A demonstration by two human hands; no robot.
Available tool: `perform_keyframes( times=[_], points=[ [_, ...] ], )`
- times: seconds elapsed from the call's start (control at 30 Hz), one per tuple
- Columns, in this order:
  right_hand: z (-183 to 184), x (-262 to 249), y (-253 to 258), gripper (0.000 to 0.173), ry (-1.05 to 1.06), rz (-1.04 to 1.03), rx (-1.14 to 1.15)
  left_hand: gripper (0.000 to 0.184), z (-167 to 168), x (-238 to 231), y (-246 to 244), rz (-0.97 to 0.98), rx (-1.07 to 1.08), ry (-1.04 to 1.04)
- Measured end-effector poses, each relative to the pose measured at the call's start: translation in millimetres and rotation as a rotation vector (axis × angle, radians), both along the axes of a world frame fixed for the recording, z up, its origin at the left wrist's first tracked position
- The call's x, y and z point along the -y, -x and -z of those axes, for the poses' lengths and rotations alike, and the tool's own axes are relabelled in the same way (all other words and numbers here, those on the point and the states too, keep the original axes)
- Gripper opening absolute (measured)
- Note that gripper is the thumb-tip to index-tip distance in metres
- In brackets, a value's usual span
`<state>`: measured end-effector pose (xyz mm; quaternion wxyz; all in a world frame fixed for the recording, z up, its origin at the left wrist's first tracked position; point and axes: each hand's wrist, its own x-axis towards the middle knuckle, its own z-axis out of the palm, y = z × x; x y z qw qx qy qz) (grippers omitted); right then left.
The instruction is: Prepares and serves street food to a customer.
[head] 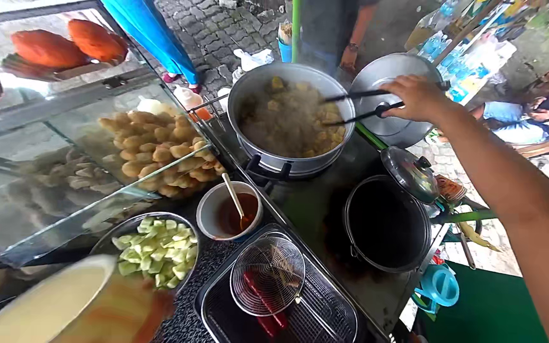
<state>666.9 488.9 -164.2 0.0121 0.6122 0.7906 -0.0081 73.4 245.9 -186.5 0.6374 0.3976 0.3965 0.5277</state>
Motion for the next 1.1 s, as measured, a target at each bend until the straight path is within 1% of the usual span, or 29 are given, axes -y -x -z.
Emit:
perform_keyframes(
  times=[0.03,0.07,0.17,0.23,0.33,0.4,0.5,0.53,0.6,0.7,0.77,0.83,0.93,1.03,1.1],
  points=[
    [-1,1,10,0.056,0.004,-0.051,0.079,0.055,4,-22,-10,0.001,-0.007,-0.026],
    [-1,1,21,0.052,0.01,-0.087,0.133,0.057,5,-45,-24,0.004,-0.065,-0.058],
    [9,-6,46,0.046,0.026,-0.146,0.229,0.071,-10,-102,-84,-0.006,-0.415,-0.091],
    [15,-12,60,0.04,0.05,-0.146,0.278,0.072,-19,-127,-116,0.044,-0.622,-0.075],
    [18,-17,72,0.033,0.109,-0.1,0.328,0.071,-8,-153,-141,0.128,-0.773,-0.1],
    [8,-19,65,0.035,0.124,-0.059,0.255,0.072,-2,-174,-157,0.144,-0.841,-0.122],
    [-20,-13,41,0.041,0.102,-0.005,-0.011,0.073,5,-204,-176,0.166,-0.939,-0.074],
    [-31,-9,35,0.044,0.08,-0.026,-0.114,0.072,5,-210,-180,0.183,-0.969,-0.06],
    [-49,1,32,0.046,0.02,-0.145,-0.288,0.072,7,-215,-187,0.212,-1.002,-0.06],
    [-76,14,48,0.052,0.065,-0.203,-0.337,0.068,10,-220,-197,0.215,-0.976,-0.08],
    [-79,9,49,0.054,0.028,-0.179,-0.303,0.067,14,-222,-198,0.175,-0.914,-0.065],
    [-68,-4,48,0.053,0.004,-0.077,-0.179,0.067,19,-223,-195,0.132,-0.869,-0.047],
    [-25,-21,60,0.05,0.08,0.072,0.074,0.067,25,-223,-188,0.091,-0.851,-0.038],
    [18,-27,73,0.046,0.114,0.066,0.198,0.068,24,-225,-181,0.084,-0.874,-0.024],
    [28,-27,80,0.043,0.125,0.073,0.246,0.068,21,-228,-180,0.086,-0.897,-0.022]
  ],
)
